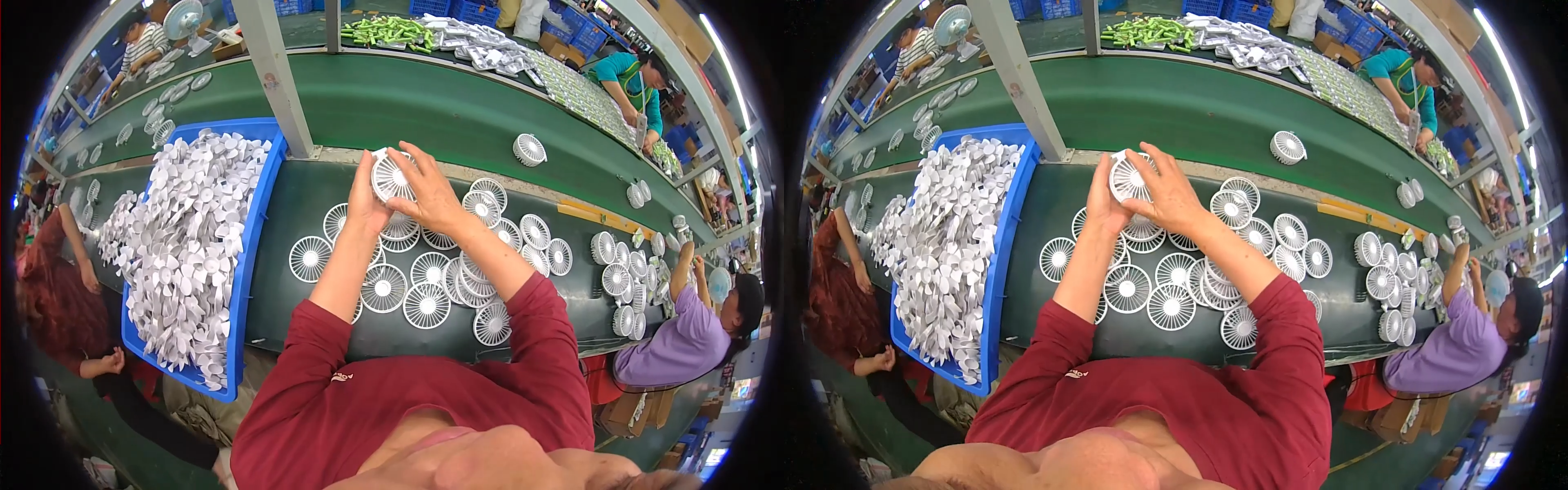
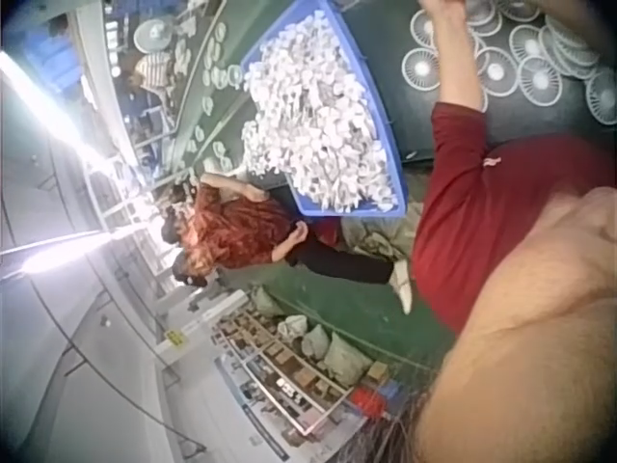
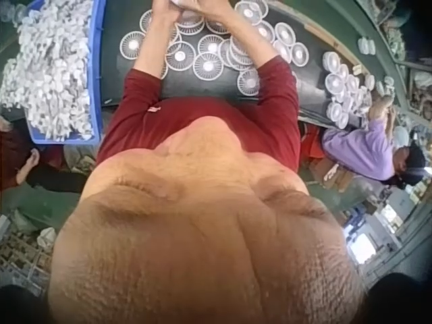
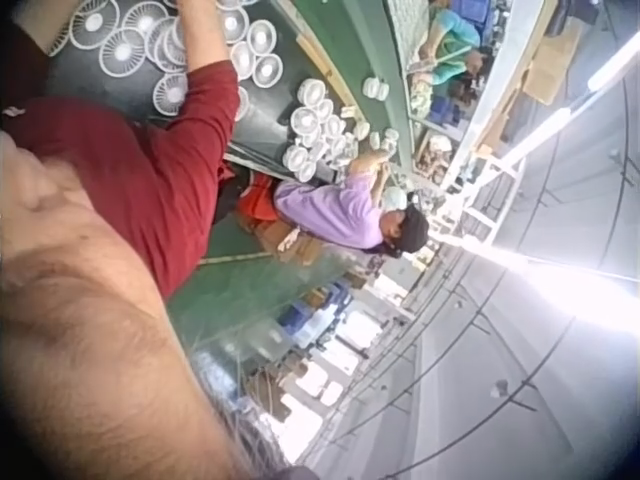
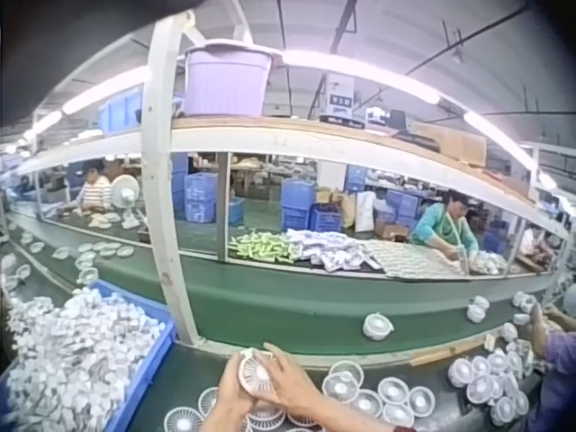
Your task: The person assembles mini fans on an assembly line by taking fan motor units and grilles from a conveyor belt, snapping the grilles onto the fan housings by hand, and placing the assembled units back onto the conveyor.
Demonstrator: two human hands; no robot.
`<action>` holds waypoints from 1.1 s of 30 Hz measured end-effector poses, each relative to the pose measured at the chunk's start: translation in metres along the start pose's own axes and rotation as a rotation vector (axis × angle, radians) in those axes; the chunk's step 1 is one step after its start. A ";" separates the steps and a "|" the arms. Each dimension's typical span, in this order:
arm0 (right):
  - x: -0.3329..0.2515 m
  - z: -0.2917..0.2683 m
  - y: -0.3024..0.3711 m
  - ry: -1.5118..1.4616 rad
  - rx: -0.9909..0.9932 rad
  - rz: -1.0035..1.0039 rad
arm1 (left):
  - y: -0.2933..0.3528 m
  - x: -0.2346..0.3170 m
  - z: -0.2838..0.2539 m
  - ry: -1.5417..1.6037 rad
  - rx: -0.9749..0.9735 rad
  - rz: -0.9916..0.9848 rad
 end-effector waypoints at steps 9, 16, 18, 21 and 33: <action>0.000 0.040 -0.014 -0.719 0.098 0.258 | 0.011 0.005 0.011 -0.724 0.078 0.743; -0.003 0.052 -0.021 -1.094 0.112 0.410 | 0.018 0.006 0.016 -0.999 0.061 0.998; 0.006 0.049 -0.018 -1.099 0.077 0.489 | 0.014 0.004 0.015 -1.039 0.044 0.924; 0.037 0.032 -0.015 -0.987 0.043 0.600 | 0.010 -0.004 0.010 -1.240 -0.010 0.808; 0.146 -0.069 0.119 0.350 0.114 0.637 | 0.057 0.028 0.022 -1.865 -0.229 0.655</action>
Point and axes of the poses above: each hand's wrist, its own y-axis away from the middle knuckle, its own z-axis out of the palm, x = y × z, the point moved 3 cm from there along -y, towards the middle knuckle, and after that the axes turned 1 degree about -x, right-handed, at the moved point
